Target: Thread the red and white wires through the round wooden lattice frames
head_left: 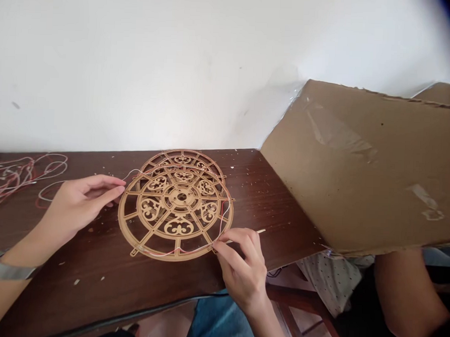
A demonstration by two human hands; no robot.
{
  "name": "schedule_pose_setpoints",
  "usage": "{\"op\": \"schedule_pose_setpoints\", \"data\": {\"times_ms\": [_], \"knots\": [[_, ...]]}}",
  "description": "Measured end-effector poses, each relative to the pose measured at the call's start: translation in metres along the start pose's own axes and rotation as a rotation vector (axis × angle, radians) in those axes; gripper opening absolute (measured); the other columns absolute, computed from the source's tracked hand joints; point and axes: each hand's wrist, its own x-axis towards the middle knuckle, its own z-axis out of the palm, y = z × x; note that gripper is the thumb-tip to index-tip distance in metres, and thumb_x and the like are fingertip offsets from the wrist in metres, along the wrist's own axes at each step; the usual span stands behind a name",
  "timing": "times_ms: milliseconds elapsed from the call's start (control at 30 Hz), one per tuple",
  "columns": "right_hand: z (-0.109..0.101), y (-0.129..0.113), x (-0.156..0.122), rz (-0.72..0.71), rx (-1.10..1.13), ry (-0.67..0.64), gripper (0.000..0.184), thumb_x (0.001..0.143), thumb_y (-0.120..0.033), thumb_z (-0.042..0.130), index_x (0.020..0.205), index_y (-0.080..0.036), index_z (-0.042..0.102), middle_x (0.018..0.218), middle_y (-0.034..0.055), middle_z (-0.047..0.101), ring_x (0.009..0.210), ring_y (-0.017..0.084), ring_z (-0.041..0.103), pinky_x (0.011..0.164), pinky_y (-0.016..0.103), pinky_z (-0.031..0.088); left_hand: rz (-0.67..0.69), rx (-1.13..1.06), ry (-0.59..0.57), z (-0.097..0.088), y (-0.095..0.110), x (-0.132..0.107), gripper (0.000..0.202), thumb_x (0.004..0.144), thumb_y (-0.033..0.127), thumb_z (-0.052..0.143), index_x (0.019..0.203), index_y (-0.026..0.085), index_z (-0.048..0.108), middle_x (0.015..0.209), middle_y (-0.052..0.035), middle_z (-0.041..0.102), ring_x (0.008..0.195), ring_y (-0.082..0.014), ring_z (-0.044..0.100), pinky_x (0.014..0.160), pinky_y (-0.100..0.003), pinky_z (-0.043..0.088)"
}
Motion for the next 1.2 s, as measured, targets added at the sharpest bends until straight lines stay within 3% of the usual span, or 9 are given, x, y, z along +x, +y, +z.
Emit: {"op": "schedule_pose_setpoints", "data": {"times_ms": [133,233,367,500,667,800,933,1033,1200], "knots": [[0.0,0.0,0.002,-0.002,0.006,0.002,0.021,0.101,0.001,0.067,0.106,-0.019,0.072,0.107,0.0048,0.069,0.104,0.014,0.062,0.094,0.033,0.048,-0.153,-0.194,-0.021,0.0,0.008,0.002,0.039,0.085,0.052,0.086,0.112,0.024,0.084,0.098,-0.0061,0.081,0.07,-0.0162,0.065,0.059,-0.027,0.052],[0.0,0.0,0.003,-0.003,0.004,0.004,0.02,0.102,-0.001,0.066,0.107,-0.019,0.072,0.107,0.0047,0.07,0.103,0.014,0.062,0.093,0.033,0.047,-0.226,-0.365,-0.044,0.0,0.012,0.004,0.042,0.077,0.047,0.093,0.108,0.02,0.084,0.115,-0.0101,0.081,0.087,-0.0202,0.071,0.065,-0.027,0.058],[-0.001,0.0,0.002,0.003,0.01,0.0,0.021,0.102,0.0,0.067,0.108,-0.019,0.072,0.107,0.0049,0.07,0.103,0.014,0.063,0.093,0.033,0.047,-0.351,-0.528,-0.088,0.0,0.015,0.005,0.051,0.066,0.044,0.102,0.106,0.017,0.084,0.107,-0.0099,0.082,0.091,-0.0218,0.074,0.072,-0.028,0.062],[0.0,0.0,0.002,0.005,0.016,0.0,0.021,0.102,-0.001,0.067,0.109,-0.02,0.072,0.107,0.0048,0.07,0.104,0.015,0.063,0.093,0.034,0.047,-0.376,-0.554,-0.081,0.0,0.019,0.002,0.053,0.062,0.04,0.105,0.105,0.017,0.086,0.109,-0.01,0.083,0.092,-0.0229,0.075,0.079,-0.032,0.065],[0.001,0.001,0.001,0.001,0.014,-0.005,0.022,0.1,0.001,0.069,0.109,-0.019,0.072,0.107,0.0048,0.07,0.104,0.015,0.062,0.093,0.034,0.048,-0.359,-0.531,-0.077,-0.001,0.023,-0.001,0.048,0.066,0.036,0.104,0.107,0.017,0.086,0.112,-0.0111,0.083,0.098,-0.0249,0.076,0.078,-0.03,0.064],[0.0,0.001,-0.001,0.007,0.021,-0.005,0.023,0.1,0.001,0.068,0.109,-0.019,0.072,0.108,0.0055,0.069,0.104,0.015,0.062,0.093,0.034,0.048,-0.371,-0.706,-0.09,0.002,0.024,-0.002,0.042,0.073,0.029,0.099,0.11,0.015,0.085,0.108,-0.0107,0.084,0.096,-0.0225,0.077,0.08,-0.028,0.066],[-0.002,0.0,-0.001,-0.002,0.013,0.008,0.026,0.098,0.004,0.068,0.108,-0.02,0.073,0.107,0.0049,0.069,0.104,0.016,0.062,0.092,0.034,0.049,-0.342,-0.844,-0.225,0.009,0.03,-0.009,0.029,0.087,0.033,0.09,0.105,0.011,0.083,0.1,-0.0139,0.083,0.082,-0.0205,0.077,0.077,-0.033,0.071],[-0.003,-0.001,-0.001,-0.019,-0.014,-0.001,0.028,0.097,0.007,0.068,0.107,-0.019,0.073,0.106,0.0045,0.069,0.105,0.015,0.062,0.093,0.034,0.048,-0.351,-0.827,-0.339,0.014,0.041,-0.019,0.035,0.088,0.031,0.091,0.115,0.013,0.079,0.102,-0.0143,0.083,0.083,-0.023,0.081,0.077,-0.033,0.073],[-0.004,-0.001,0.001,-0.043,-0.016,-0.027,0.023,0.096,0.004,0.074,0.103,-0.018,0.075,0.103,0.0032,0.072,0.104,0.015,0.066,0.093,0.034,0.049,-0.343,-0.864,-0.403,0.017,0.048,-0.029,0.061,0.089,0.029,0.089,0.144,0.018,0.064,0.093,-0.0091,0.081,0.067,-0.0257,0.081,0.067,-0.035,0.073]]}}
